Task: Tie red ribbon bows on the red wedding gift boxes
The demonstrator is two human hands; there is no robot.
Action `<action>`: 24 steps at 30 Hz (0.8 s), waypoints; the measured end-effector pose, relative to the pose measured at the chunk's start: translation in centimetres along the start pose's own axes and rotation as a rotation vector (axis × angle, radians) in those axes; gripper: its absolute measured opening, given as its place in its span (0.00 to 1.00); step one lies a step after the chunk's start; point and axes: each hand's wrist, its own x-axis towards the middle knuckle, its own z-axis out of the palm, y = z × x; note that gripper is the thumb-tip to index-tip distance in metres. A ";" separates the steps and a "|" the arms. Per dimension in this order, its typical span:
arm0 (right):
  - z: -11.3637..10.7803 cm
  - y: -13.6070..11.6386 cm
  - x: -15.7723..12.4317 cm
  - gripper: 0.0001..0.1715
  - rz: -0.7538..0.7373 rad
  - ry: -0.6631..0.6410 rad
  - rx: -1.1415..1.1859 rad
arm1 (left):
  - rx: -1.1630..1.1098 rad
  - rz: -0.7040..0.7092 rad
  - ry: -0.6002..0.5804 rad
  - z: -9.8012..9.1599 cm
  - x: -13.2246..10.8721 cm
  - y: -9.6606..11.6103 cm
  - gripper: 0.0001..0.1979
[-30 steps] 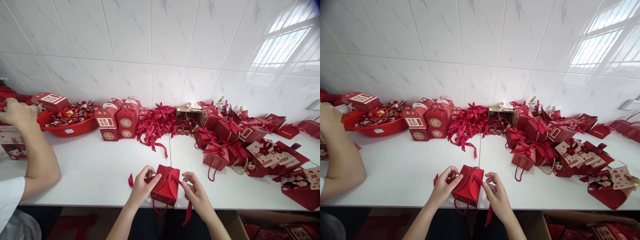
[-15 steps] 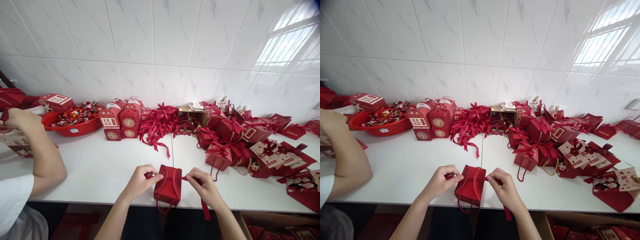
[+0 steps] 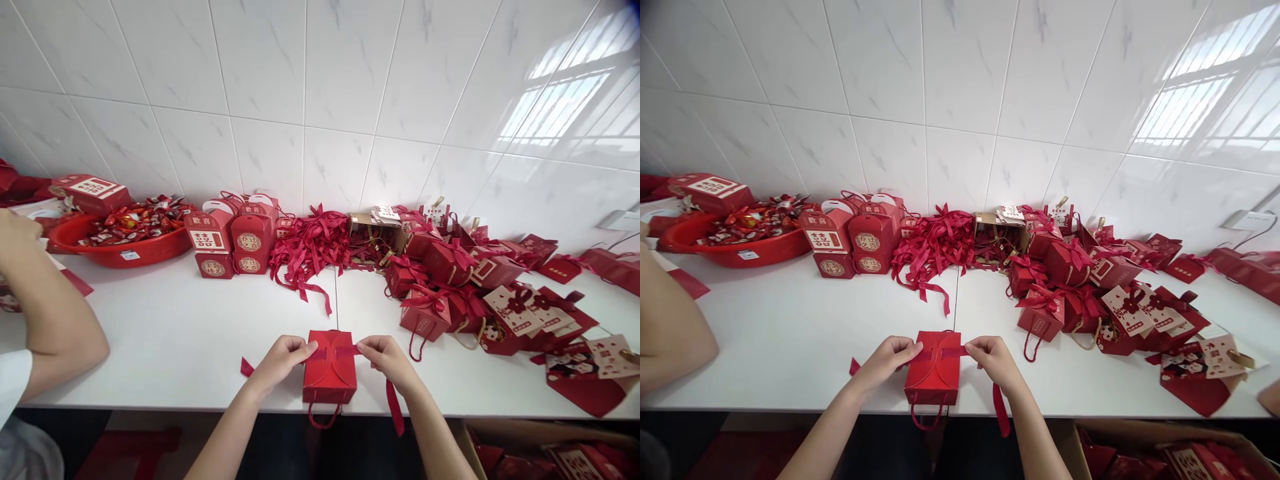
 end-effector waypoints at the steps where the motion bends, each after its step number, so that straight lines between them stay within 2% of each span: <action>1: 0.0 0.3 0.3 0.22 -0.016 0.023 -0.024 | -0.033 0.003 0.015 0.4 0.0 -0.3 0.26; 5: -0.2 1.6 0.8 0.23 -0.049 0.112 -0.069 | -0.053 0.076 0.086 1.7 -0.2 -1.3 0.27; 10: -0.8 2.8 0.0 0.23 -0.028 0.205 -0.178 | 0.040 0.119 0.192 1.1 -0.7 -1.5 0.20; 14: -1.1 3.2 -1.1 0.23 0.025 0.199 -0.182 | 0.113 0.109 0.226 0.6 -0.9 -1.2 0.17; 19: -1.5 3.7 -1.9 0.25 0.067 0.194 -0.165 | 0.181 0.118 0.271 1.0 -0.9 -1.7 0.16; 24: -1.8 4.2 -2.4 0.28 -0.033 0.248 -0.203 | 0.219 0.130 0.396 1.7 -0.9 -3.2 0.13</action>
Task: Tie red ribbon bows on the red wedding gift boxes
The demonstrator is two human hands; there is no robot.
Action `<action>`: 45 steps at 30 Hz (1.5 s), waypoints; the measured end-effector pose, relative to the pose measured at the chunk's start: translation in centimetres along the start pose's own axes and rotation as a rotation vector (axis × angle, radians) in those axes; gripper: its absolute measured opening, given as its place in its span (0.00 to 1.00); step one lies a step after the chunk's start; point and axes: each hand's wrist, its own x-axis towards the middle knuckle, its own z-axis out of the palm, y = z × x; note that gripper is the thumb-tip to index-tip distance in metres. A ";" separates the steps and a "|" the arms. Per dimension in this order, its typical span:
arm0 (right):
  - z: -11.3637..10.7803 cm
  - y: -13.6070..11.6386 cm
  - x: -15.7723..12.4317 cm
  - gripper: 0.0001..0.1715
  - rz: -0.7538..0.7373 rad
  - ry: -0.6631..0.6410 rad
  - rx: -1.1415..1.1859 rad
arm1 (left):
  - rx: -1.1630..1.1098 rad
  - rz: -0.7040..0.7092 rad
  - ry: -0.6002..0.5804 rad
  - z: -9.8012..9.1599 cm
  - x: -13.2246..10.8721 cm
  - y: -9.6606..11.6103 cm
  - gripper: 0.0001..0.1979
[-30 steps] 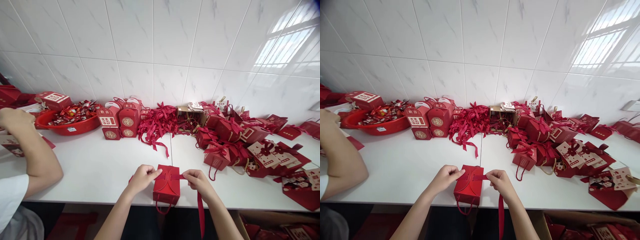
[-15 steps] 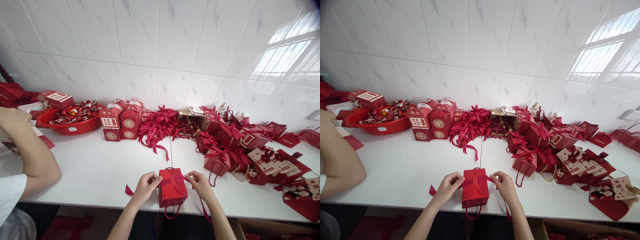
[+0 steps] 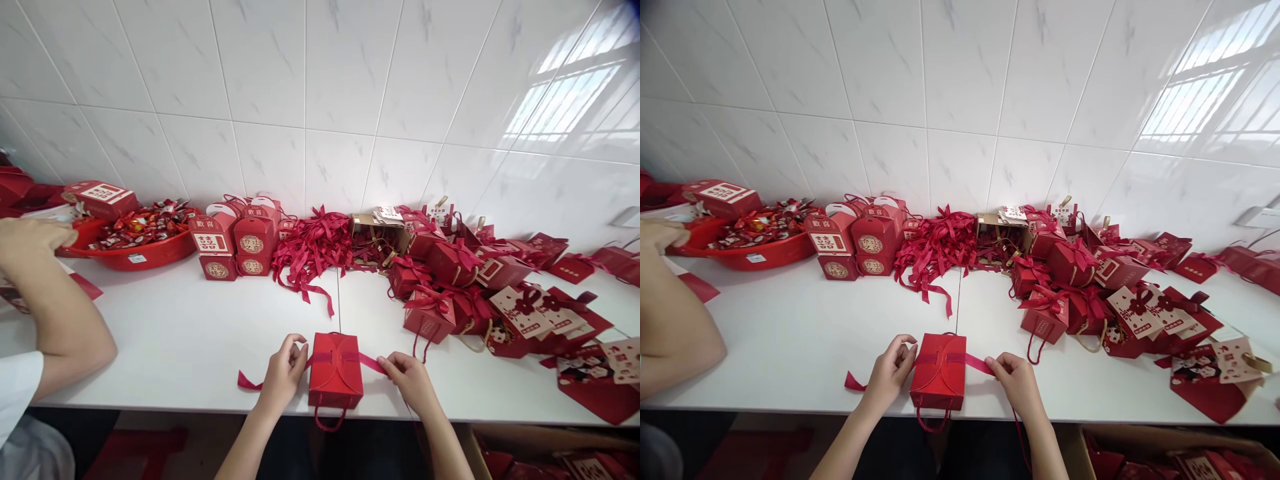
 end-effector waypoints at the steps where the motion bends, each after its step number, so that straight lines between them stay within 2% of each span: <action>1: 0.1 0.1 -0.1 0.29 -0.023 0.005 -0.005 | 0.002 -0.001 0.019 0.2 -0.1 -0.3 0.13; 5: 0.6 0.3 0.0 0.29 -0.022 -0.028 -0.022 | 0.011 -0.026 0.022 0.5 -0.3 -1.0 0.13; 9: 0.7 0.0 0.4 0.27 -0.028 -0.047 -0.077 | 0.058 -0.024 -0.005 -0.1 0.1 -0.8 0.14; 11: 0.5 -0.3 0.4 0.24 -0.092 0.027 -0.086 | 0.086 0.028 0.100 -0.7 0.0 -0.7 0.13; 13: 0.4 -0.5 0.0 0.23 -0.169 0.184 -0.067 | 0.123 0.066 0.253 -1.4 -0.5 -0.6 0.13; 15: 0.3 -0.7 -0.8 0.23 -0.190 0.290 -0.032 | 0.139 0.043 0.306 -1.9 -1.7 -0.4 0.13; 17: 0.6 -1.0 -1.9 0.25 -0.135 0.226 -0.001 | 0.124 -0.018 0.198 -2.3 -3.2 0.2 0.13; 21: 2.0 -1.9 -4.3 0.29 -0.021 -0.139 0.022 | 0.132 -0.056 -0.112 -2.4 -5.5 1.9 0.15; 24: 3.1 -2.0 -5.1 0.28 0.036 -0.235 0.068 | 0.098 -0.057 -0.157 -2.3 -5.7 2.6 0.12; 27: 3.8 -1.7 -4.9 0.28 0.079 -0.168 0.219 | -0.046 -0.119 -0.098 -2.2 -4.9 2.3 0.13; 29: 4.1 -1.4 -4.6 0.27 0.112 -0.097 0.395 | -0.179 -0.201 -0.052 -2.2 -4.1 1.9 0.18; 33: 4.4 -1.3 -4.1 0.19 0.228 0.029 0.852 | -0.668 -0.375 0.020 -1.9 -2.7 1.1 0.25; 36: 4.4 -1.3 -3.5 0.16 0.288 0.150 1.017 | -1.084 -0.560 0.033 -1.7 -2.2 0.6 0.20; 38: 4.4 -1.3 -3.1 0.13 0.306 0.223 1.093 | -1.258 -0.677 0.055 -1.6 -2.2 0.3 0.14; 41: 4.2 -1.3 -2.7 0.09 0.311 0.316 1.259 | -1.355 -0.718 0.106 -1.5 -2.3 0.2 0.11; 45: 3.9 -1.6 -2.8 0.14 0.290 0.402 1.426 | -1.330 -0.658 0.202 -1.7 -2.3 0.5 0.11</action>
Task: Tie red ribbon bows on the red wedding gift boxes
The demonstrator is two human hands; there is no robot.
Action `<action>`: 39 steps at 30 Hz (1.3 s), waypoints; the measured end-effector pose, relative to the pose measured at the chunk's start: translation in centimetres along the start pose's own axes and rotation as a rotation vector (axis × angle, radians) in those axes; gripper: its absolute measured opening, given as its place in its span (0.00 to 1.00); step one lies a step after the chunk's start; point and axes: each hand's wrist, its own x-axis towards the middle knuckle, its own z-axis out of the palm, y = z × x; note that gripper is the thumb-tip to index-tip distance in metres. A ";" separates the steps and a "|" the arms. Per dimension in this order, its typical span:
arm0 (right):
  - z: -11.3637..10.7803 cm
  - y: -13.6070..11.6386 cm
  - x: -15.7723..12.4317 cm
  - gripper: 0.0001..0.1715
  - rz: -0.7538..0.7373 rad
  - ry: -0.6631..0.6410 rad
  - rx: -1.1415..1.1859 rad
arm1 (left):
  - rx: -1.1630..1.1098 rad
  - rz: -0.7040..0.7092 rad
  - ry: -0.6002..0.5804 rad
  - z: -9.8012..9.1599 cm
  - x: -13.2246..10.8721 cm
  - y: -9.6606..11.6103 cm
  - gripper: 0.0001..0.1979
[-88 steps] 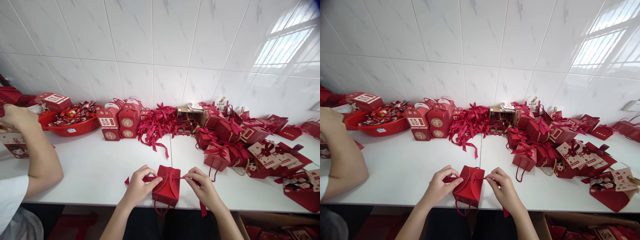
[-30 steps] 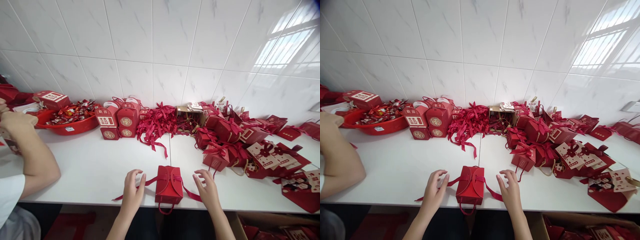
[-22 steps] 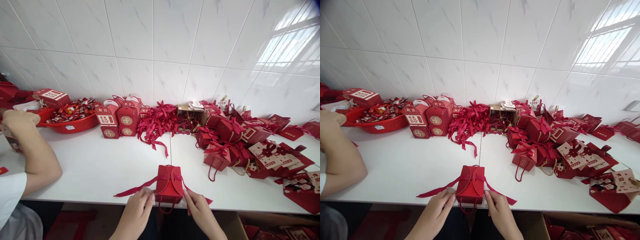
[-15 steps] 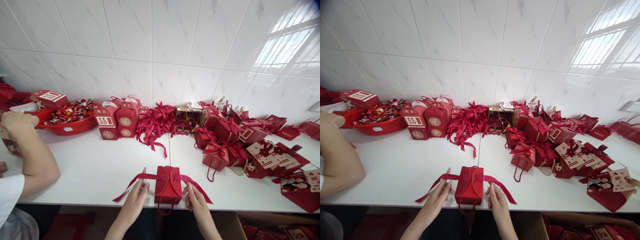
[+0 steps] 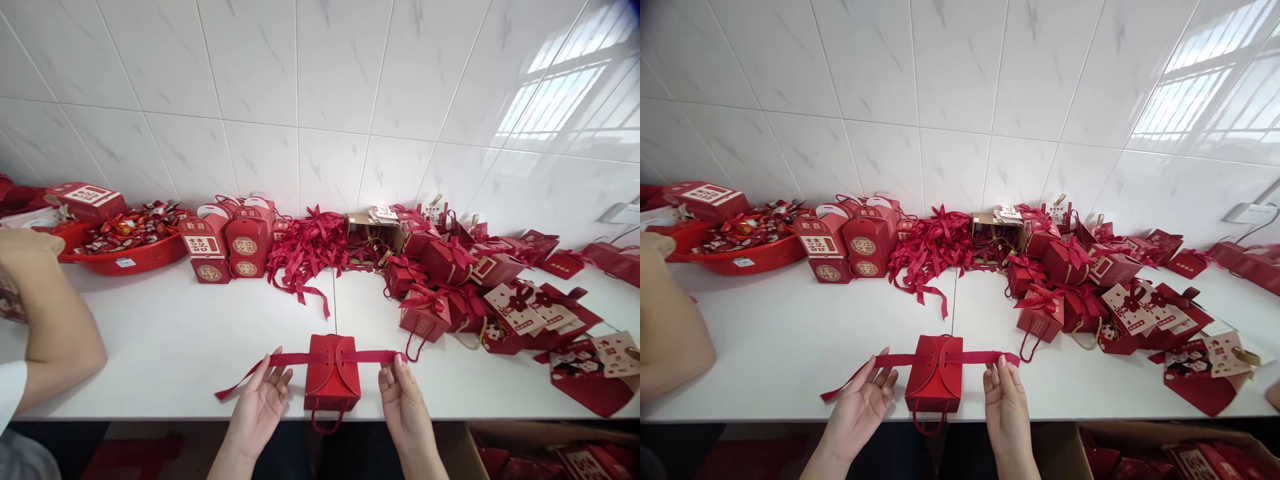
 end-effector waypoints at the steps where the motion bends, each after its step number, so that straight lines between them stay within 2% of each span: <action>1: 0.1 -0.1 -0.1 0.15 -0.016 0.004 0.013 | 0.015 0.034 0.007 0.1 0.0 0.2 0.11; 5: 0.9 -1.1 -0.4 0.16 -0.129 -0.011 -0.020 | 0.107 0.219 0.022 0.9 -0.2 1.5 0.09; 8: 2.3 -2.6 -0.4 0.10 -0.313 -0.105 -0.149 | 0.190 0.378 0.008 2.0 -0.5 3.1 0.08; 13: 5.9 -5.5 0.0 0.13 -0.592 -0.228 -0.451 | 0.535 0.590 -0.232 5.0 -1.2 6.3 0.15; 18: 9.8 -7.0 0.0 0.10 -0.677 -0.441 -0.563 | 0.868 0.817 -0.354 9.1 -2.7 8.1 0.12; 23: 12.7 -7.6 -1.0 0.08 -0.731 -0.581 -0.652 | 1.099 0.822 -0.511 13.1 -4.4 8.0 0.14; 27: 13.9 -7.8 -1.6 0.05 -0.685 -0.691 -0.656 | 1.012 0.836 -0.567 14.8 -4.8 7.4 0.12; 32: 14.5 -7.8 -2.0 0.04 -0.633 -0.758 -0.626 | 0.883 0.787 -0.598 15.4 -4.7 6.5 0.11; 37: 14.9 -8.1 -2.1 0.04 -0.605 -0.775 -0.601 | 0.807 0.826 -0.562 15.3 -4.7 6.3 0.12; 39: 15.2 -8.1 -2.1 0.05 -0.558 -0.791 -0.588 | 0.840 0.809 -0.609 15.3 -4.9 6.3 0.12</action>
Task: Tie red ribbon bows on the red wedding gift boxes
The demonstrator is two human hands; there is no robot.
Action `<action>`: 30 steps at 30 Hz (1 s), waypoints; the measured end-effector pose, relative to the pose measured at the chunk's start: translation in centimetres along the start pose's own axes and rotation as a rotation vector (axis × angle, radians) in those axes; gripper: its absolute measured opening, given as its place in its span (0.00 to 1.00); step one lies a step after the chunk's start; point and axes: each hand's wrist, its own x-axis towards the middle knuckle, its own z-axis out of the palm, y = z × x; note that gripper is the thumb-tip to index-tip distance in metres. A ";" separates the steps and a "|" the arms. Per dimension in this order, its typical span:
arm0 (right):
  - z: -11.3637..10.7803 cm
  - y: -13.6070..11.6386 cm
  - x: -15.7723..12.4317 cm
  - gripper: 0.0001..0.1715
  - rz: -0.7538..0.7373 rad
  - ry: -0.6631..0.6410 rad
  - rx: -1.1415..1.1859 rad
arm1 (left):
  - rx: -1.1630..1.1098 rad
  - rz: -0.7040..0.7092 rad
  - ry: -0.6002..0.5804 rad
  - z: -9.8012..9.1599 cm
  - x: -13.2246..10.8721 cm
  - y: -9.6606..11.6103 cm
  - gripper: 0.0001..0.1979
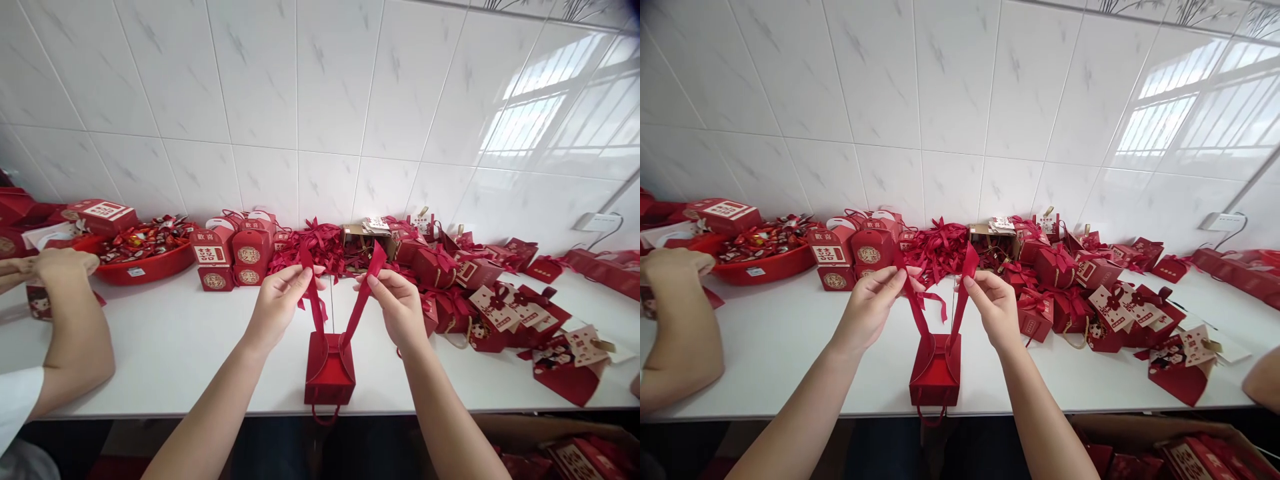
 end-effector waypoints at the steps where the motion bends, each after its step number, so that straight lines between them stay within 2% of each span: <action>1: 0.1 -0.1 0.1 0.06 0.019 -0.016 0.010 | 0.002 -0.003 -0.048 0.1 -0.1 0.1 0.12; 5: 0.8 -0.5 0.1 0.11 0.080 -0.102 -0.088 | 0.011 -0.044 -0.218 0.6 -0.6 0.4 0.11; 11: 1.1 0.1 -1.0 0.11 -0.033 -0.360 -0.147 | 0.168 -0.098 -0.241 1.1 -1.1 0.2 0.17; 16: 0.1 1.6 -1.2 0.09 -0.057 -0.359 -0.119 | 0.041 -0.130 -0.336 0.6 -1.1 -0.4 0.18; 18: -0.4 1.7 -1.0 0.11 -0.176 -0.419 -0.213 | -0.091 -0.162 -0.307 0.3 -1.0 -0.8 0.16; 22: -1.4 1.4 -0.4 0.18 -0.479 -0.555 -0.570 | -0.277 -0.284 -0.241 -0.2 -0.8 -1.5 0.12; 25: -1.7 1.4 -0.1 0.20 -0.555 -0.533 -0.777 | -0.314 -0.338 -0.282 -0.3 -0.9 -1.5 0.11; 27: -1.8 1.6 -0.2 0.19 -0.571 -0.498 -0.828 | -0.277 -0.315 -0.308 -0.1 -1.2 -1.5 0.11; 28: -1.8 1.8 -0.3 0.19 -0.577 -0.477 -0.822 | -0.214 -0.271 -0.297 0.0 -1.4 -1.5 0.11; 30: -1.6 2.1 -0.9 0.18 -0.586 -0.403 -0.769 | 0.013 -0.100 -0.202 0.0 -1.8 -1.9 0.12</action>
